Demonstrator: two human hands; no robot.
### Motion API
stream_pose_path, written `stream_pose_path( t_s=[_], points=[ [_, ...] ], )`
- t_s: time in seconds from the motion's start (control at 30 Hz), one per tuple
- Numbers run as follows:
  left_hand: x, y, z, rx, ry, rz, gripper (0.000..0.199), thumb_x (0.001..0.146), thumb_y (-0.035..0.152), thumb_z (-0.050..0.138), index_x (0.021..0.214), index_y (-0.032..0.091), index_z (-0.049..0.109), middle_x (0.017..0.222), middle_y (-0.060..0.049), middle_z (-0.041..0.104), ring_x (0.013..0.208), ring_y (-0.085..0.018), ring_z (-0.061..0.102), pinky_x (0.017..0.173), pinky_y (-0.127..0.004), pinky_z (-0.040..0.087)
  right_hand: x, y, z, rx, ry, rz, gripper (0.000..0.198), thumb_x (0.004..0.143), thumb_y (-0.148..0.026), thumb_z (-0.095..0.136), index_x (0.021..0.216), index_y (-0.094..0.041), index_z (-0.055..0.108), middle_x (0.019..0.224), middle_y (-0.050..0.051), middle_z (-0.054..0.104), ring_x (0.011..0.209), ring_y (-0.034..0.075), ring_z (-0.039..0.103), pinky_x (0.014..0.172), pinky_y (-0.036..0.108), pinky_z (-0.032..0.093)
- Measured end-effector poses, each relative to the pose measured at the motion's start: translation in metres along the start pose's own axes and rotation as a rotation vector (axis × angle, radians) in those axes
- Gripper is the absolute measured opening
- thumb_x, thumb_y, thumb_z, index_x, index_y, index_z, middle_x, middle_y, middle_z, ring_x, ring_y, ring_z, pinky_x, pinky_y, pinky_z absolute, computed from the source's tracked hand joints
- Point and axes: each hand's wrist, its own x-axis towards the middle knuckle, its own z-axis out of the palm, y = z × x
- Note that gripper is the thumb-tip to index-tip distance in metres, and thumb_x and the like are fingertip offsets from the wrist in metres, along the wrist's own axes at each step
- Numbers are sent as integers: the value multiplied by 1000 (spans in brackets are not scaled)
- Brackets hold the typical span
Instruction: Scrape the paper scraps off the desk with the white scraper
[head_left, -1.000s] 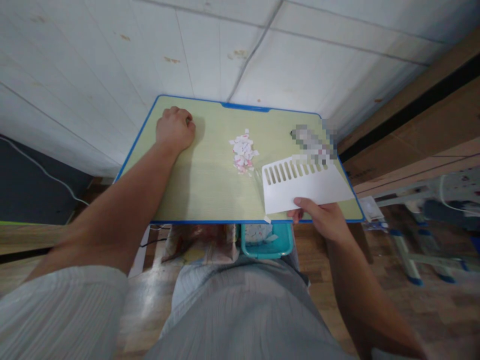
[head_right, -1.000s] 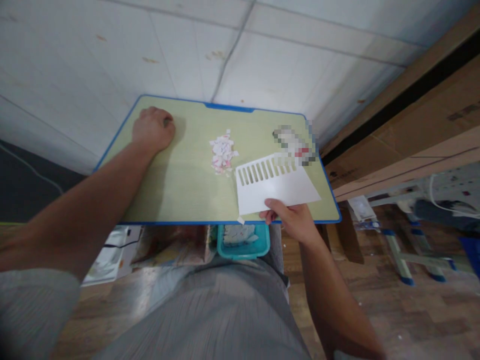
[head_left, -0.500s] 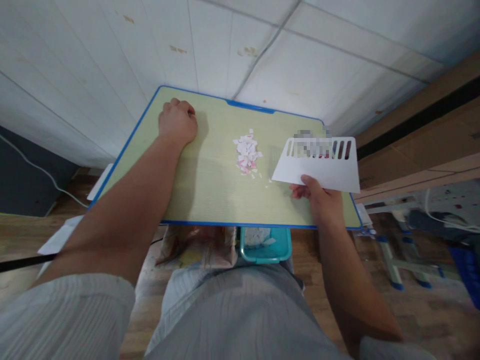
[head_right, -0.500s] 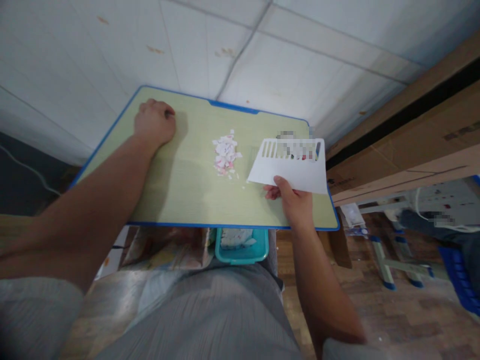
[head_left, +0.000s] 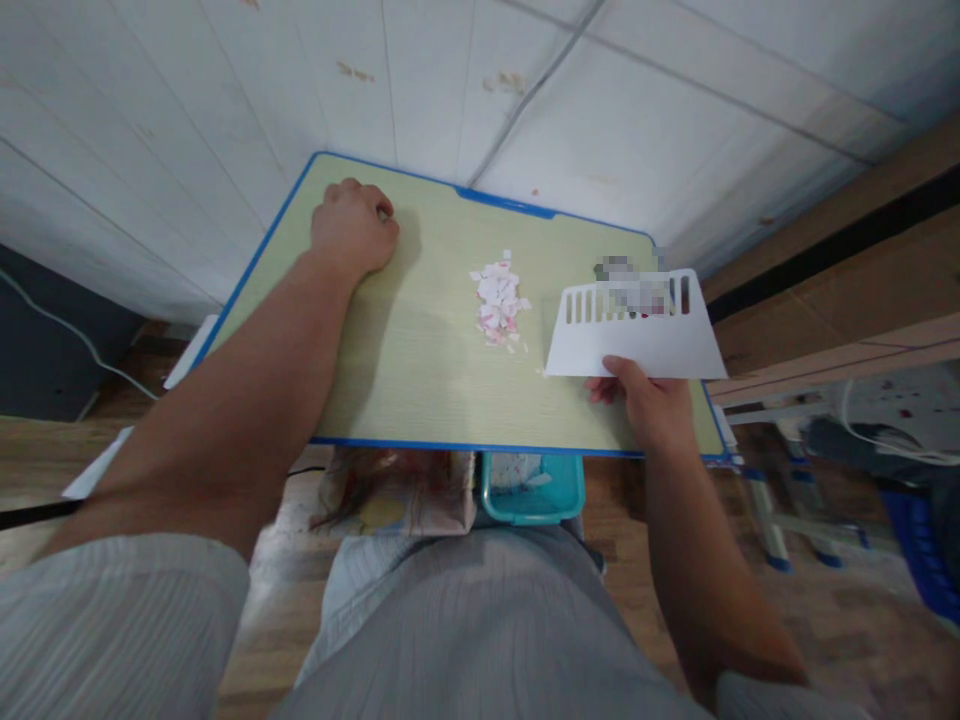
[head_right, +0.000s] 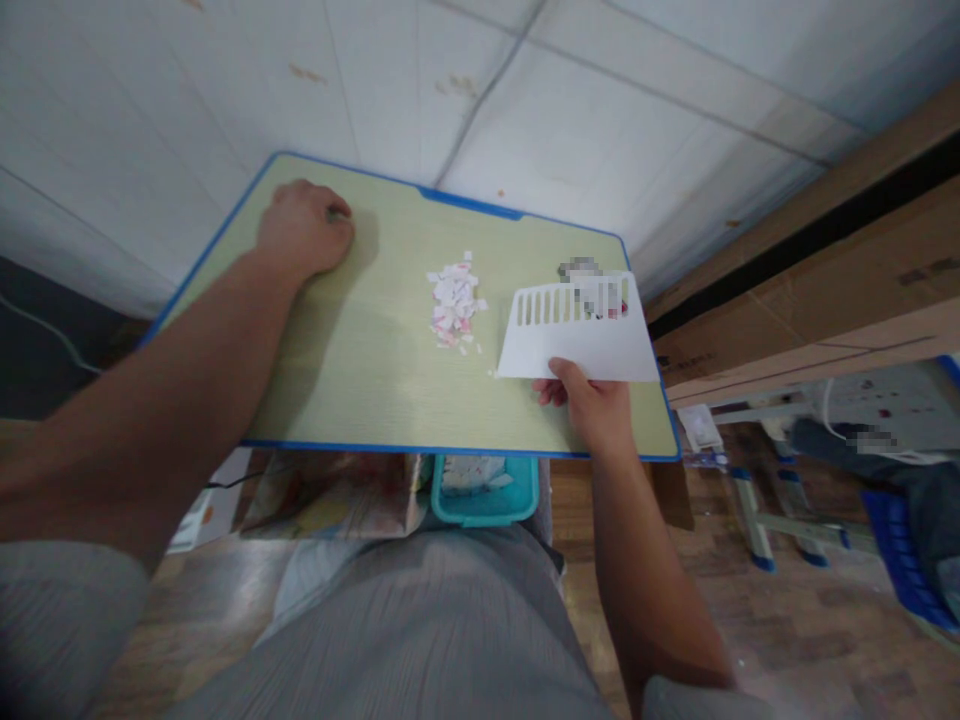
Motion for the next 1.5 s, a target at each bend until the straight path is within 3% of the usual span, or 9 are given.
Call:
stream_pose_path(
  t_s=[0.2,0.4,0.63,0.87,0.97,1.07,1.2,1.37,1.5],
  points=[
    [-6,5,-3,2,-25,-6,40,116,27,58,150,19,78,153,-10,65,133,-26,51,131,-50,46,-30,-7,-17,-96,-173,18,36,86,-47,87,60,-25,78,60,8,76,51,23,68,53,37,61],
    [-5,5,-2,-12,-25,-19,42,118,30,59,152,13,77,161,-13,63,143,-31,51,134,-51,44,-50,-10,-25,-59,-327,73,44,91,-55,90,61,-25,79,58,7,75,51,25,69,54,39,60],
    [-4,4,1,-21,-14,3,46,120,37,57,153,12,76,162,-13,65,148,-32,53,137,-49,42,-48,-6,-22,-32,-295,42,40,93,-48,85,61,-26,80,59,7,75,50,23,68,54,38,60],
    [0,0,7,-44,4,16,44,114,29,59,150,13,78,161,-13,68,149,-33,57,137,-51,44,-49,-7,-25,-18,-337,42,43,92,-50,85,59,-25,77,57,6,73,51,24,69,54,37,60],
    [1,-3,10,-52,15,14,44,114,33,60,148,15,79,158,-14,69,149,-34,57,135,-50,45,-48,-6,-25,-19,-296,47,43,92,-48,83,56,-25,76,56,6,73,51,24,69,54,37,60],
    [1,-4,12,-39,22,28,44,114,37,59,147,14,80,156,-15,70,149,-36,56,135,-50,44,-42,-6,-15,-3,-176,68,34,89,-42,84,62,-24,77,59,5,75,48,21,67,51,35,58],
    [0,-1,10,-31,19,29,43,113,33,58,145,13,80,156,-17,71,149,-37,57,135,-51,44,-24,-6,16,62,-13,24,27,84,-45,87,72,-23,76,69,7,82,50,20,69,53,34,58],
    [-6,6,3,-22,-13,8,44,113,25,55,148,12,78,160,-17,69,151,-36,57,135,-51,43,1,-5,50,54,-25,-8,39,84,-59,85,75,-22,77,77,13,86,57,21,72,56,35,60],
    [-8,7,1,-9,-19,11,46,113,24,54,151,12,77,163,-16,67,152,-34,56,135,-51,43,10,-1,55,47,-12,16,42,83,-62,86,77,-22,75,77,13,86,56,21,71,54,35,59]
  ],
)
